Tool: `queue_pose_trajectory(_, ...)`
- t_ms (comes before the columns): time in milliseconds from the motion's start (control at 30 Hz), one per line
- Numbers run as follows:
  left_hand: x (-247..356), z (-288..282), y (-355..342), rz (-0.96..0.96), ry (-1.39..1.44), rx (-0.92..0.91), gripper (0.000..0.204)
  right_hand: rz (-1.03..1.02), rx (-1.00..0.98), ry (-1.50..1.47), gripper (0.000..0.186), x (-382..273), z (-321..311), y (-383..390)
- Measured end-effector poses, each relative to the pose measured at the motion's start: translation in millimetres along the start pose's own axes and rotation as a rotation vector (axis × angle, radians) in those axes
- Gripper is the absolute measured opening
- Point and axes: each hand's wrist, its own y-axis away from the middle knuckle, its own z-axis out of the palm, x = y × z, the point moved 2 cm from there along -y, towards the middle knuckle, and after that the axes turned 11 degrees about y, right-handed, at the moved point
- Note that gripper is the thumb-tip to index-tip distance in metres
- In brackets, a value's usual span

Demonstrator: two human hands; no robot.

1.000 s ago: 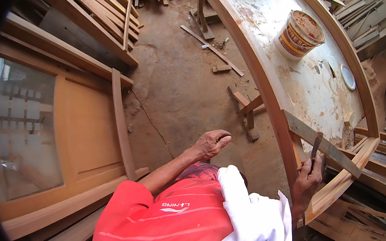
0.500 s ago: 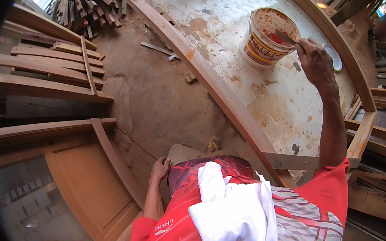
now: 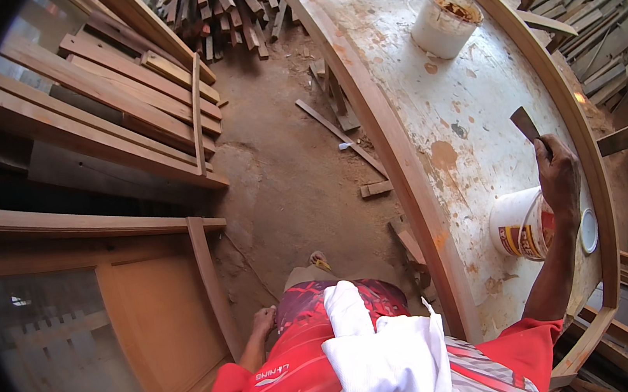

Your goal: The person applies a brown liquid finish to a wooden frame using a small brush. They repeatedly dip the brush into a white bucket and spread the stain along the edges and surfaces of the frame, which is resting on a workbench. The person also moves the frame to different positions to access various sides.

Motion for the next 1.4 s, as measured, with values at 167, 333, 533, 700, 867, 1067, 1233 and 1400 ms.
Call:
queue_pose_trajectory(167,138,-21,-122,0.156,0.03,-0.066,0.042,0.035,-0.079,-0.012,0.024,-35,25,-70)
queue_pose_trajectory(333,312,-16,-211,0.321,0.09,-0.119,0.043,-0.065,0.078,0.048,0.024,-63,48,-173)
queue_pose_trajectory(533,424,-8,-260,0.195,0.162,-0.11,0.042,0.018,0.003,0.158,0.027,-67,124,-343)
queue_pose_trajectory(700,476,-31,-270,0.164,-0.133,-0.061,0.042,0.088,-0.384,0.273,0.029,-37,206,-461)
queue_pose_trajectory(867,495,-68,-310,0.018,-0.083,-0.032,0.043,-0.04,-0.655,0.047,0.028,-48,251,-479)
queue_pose_trajectory(1067,603,-74,-404,0.007,-0.026,-0.169,0.044,0.087,-0.717,0.04,0.031,-56,259,-487)
queue_pose_trajectory(1233,775,-78,-481,0.274,-0.141,-0.261,0.052,0.289,-0.86,-0.074,0.039,-48,257,-493)
queue_pose_trajectory(1400,943,-80,-491,0.768,0.015,-0.096,0.042,0.36,-0.863,-0.079,0.047,-72,257,-502)
